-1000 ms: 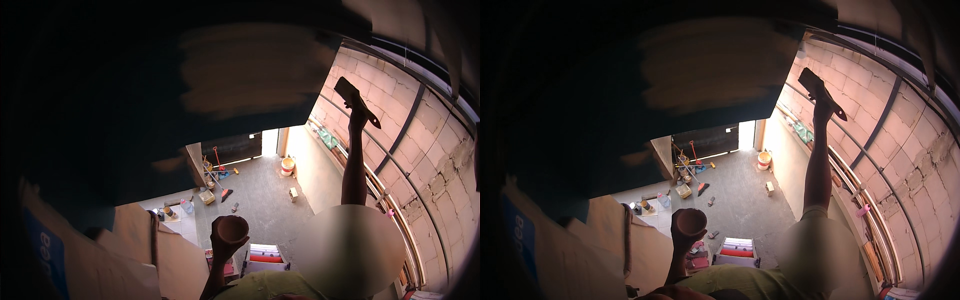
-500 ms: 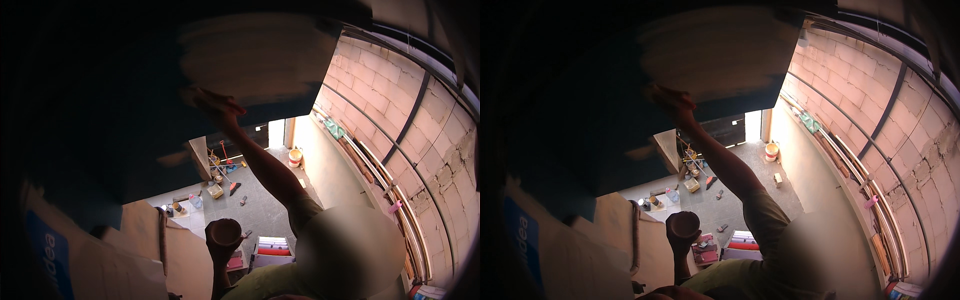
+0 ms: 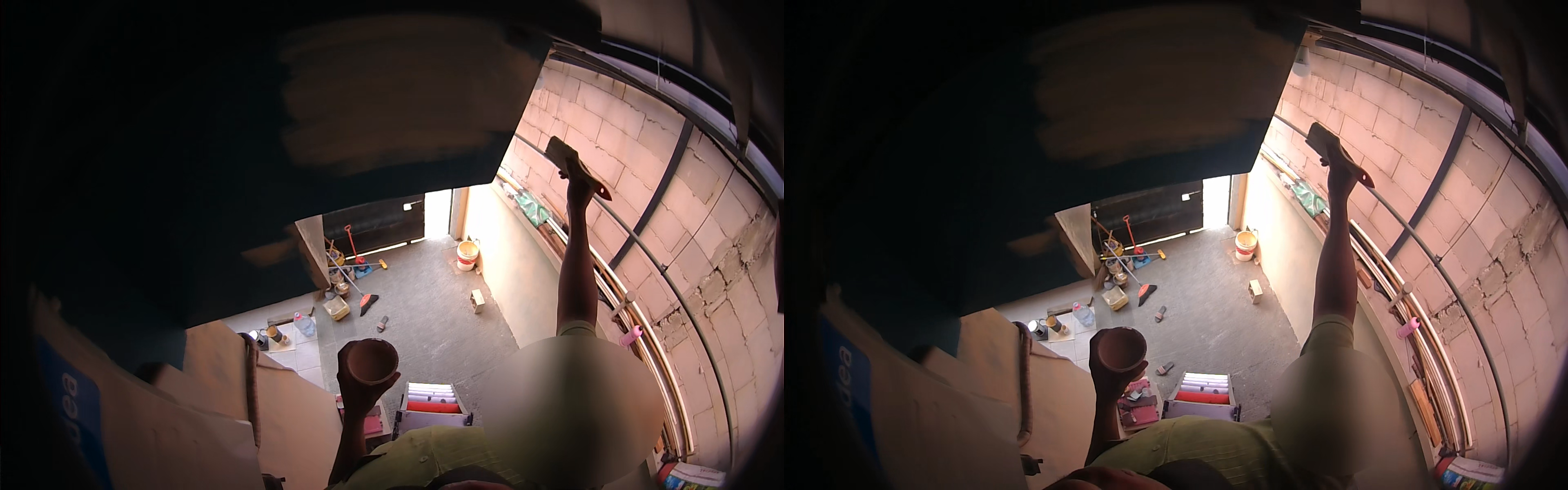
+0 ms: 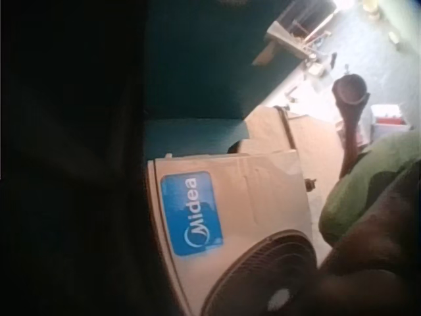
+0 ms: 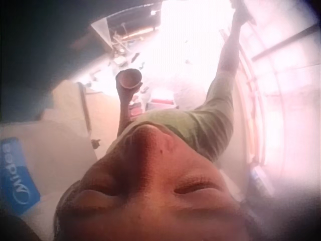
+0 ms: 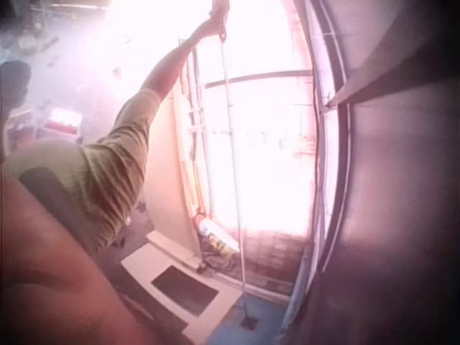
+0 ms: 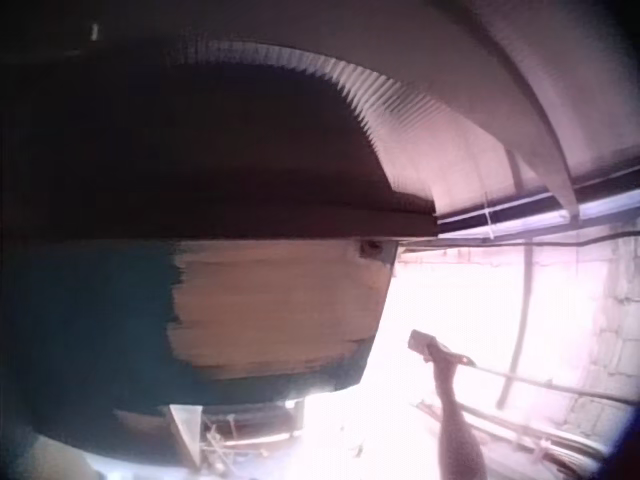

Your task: The person paints a ceiling section using a paintbrush and a small container of paint. They repeatedly dip the brush into the container and apply paint to the ceiling surface in broad strokes.

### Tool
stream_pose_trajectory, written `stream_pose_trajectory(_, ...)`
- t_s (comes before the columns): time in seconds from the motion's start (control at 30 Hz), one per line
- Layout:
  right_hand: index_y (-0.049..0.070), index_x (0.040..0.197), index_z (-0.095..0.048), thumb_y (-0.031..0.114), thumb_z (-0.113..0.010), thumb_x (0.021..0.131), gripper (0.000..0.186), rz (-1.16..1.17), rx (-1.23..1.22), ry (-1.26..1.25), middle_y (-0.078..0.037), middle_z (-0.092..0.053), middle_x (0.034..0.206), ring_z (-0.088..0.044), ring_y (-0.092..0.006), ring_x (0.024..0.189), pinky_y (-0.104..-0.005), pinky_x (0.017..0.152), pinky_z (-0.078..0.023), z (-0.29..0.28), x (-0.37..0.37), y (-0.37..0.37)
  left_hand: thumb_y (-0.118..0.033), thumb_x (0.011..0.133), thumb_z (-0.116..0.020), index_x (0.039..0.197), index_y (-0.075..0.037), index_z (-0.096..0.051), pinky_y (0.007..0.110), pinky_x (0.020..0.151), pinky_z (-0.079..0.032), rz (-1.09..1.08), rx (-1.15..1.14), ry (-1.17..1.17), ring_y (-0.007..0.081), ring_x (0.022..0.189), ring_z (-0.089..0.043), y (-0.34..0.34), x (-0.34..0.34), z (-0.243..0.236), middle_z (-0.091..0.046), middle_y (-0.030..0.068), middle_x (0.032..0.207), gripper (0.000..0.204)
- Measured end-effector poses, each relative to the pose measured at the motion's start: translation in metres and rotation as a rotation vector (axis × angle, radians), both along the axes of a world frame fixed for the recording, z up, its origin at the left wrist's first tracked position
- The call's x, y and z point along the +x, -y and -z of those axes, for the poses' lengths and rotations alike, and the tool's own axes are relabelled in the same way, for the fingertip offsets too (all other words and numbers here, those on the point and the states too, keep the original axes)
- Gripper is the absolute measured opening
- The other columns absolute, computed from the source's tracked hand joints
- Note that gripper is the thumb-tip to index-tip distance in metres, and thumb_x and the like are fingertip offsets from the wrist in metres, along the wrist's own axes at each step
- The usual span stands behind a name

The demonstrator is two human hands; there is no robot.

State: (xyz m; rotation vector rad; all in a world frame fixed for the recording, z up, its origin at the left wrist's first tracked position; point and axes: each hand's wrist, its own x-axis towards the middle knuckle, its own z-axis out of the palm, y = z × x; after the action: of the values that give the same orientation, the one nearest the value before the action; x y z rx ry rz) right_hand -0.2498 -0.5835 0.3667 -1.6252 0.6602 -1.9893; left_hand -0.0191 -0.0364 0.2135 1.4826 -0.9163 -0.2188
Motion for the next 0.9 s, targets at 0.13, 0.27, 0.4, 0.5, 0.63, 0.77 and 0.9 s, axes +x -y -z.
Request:
stream_pose_trajectory(0.13,-0.003,0.112,-0.065,0.025,-0.063,0.093,0.034,-0.121,-0.042,0.035,-0.009,-0.069,0.086,-0.063,-0.0130,0.065,-0.0264,0.058,-0.049,0.009,0.009,-0.021,-0.005,0.053,-0.089,0.123,-0.003,-0.044,0.037,0.088,-0.050,0.006,0.016,0.034,0.0228,0.102,-0.060,0.007,-0.005,0.004,-0.058,0.0112,0.111,0.083)
stream_pose_trajectory(0.27,-0.003,0.114,-0.064,0.021,-0.059,0.095,0.031,-0.110,-0.141,-0.050,-0.011,-0.070,0.091,-0.063,-0.0138,0.070,-0.0296,0.066,-0.050,-0.007,0.081,-0.056,-0.006,0.054,-0.089,0.122,-0.003,-0.044,0.036,0.088,-0.050,0.011,0.024,0.079,0.0232,0.102,-0.060,0.009,-0.011,-0.002,-0.058,0.0113,0.112,0.083)
stream_pose_trajectory(0.4,0.000,0.117,-0.064,0.011,-0.067,0.088,0.031,-0.413,-0.201,0.064,-0.013,-0.071,0.089,-0.068,-0.0139,0.074,-0.0277,0.067,-0.055,-0.051,0.205,-0.178,-0.018,0.053,-0.093,0.120,-0.005,-0.045,0.038,0.087,-0.051,-0.043,0.038,0.054,0.0261,0.102,-0.061,0.000,-0.010,0.003,-0.059,0.0133,0.110,0.083)
stream_pose_trajectory(0.5,0.003,0.115,-0.066,0.011,-0.072,0.085,0.031,-0.623,-0.408,0.109,-0.009,-0.071,0.087,-0.068,-0.0126,0.074,-0.0265,0.064,-0.055,-0.067,0.283,-0.238,-0.015,0.055,-0.092,0.119,-0.004,-0.046,0.037,0.087,-0.051,-0.040,0.057,0.025,0.0249,0.101,-0.061,-0.007,-0.013,-0.007,-0.060,0.0123,0.110,0.080)
stream_pose_trajectory(0.63,0.005,0.117,-0.065,0.012,-0.067,0.088,0.030,-0.645,-0.418,0.060,-0.009,-0.069,0.106,-0.066,-0.0109,0.086,-0.0263,0.071,-0.055,-0.073,0.348,-0.268,-0.011,0.055,-0.092,0.121,-0.004,-0.044,0.037,0.088,-0.051,-0.086,0.024,0.049,0.0243,0.103,-0.061,-0.014,-0.014,-0.007,-0.060,0.0126,0.112,0.081)
stream_pose_trajectory(0.77,0.008,0.123,-0.061,0.013,-0.061,0.092,0.031,-0.141,-0.802,-0.112,-0.009,-0.063,0.120,-0.062,-0.0137,0.099,-0.0275,0.080,-0.052,-0.067,0.353,-0.230,-0.006,0.052,-0.090,0.121,-0.003,-0.045,0.036,0.088,-0.052,-0.105,-0.013,-0.018,0.0227,0.102,-0.061,-0.016,-0.009,-0.001,-0.060,0.0121,0.112,0.082)
stream_pose_trajectory(0.9,0.005,0.130,-0.054,0.022,-0.050,0.098,0.036,-0.829,-0.337,0.070,-0.011,-0.059,0.127,-0.058,-0.0199,0.116,-0.0317,0.090,-0.049,-0.061,0.290,-0.184,-0.002,0.051,-0.089,0.120,-0.003,-0.046,0.036,0.087,-0.052,-0.099,0.034,-0.016,0.0221,0.101,-0.060,-0.016,-0.006,-0.006,-0.059,0.0115,0.112,0.081)
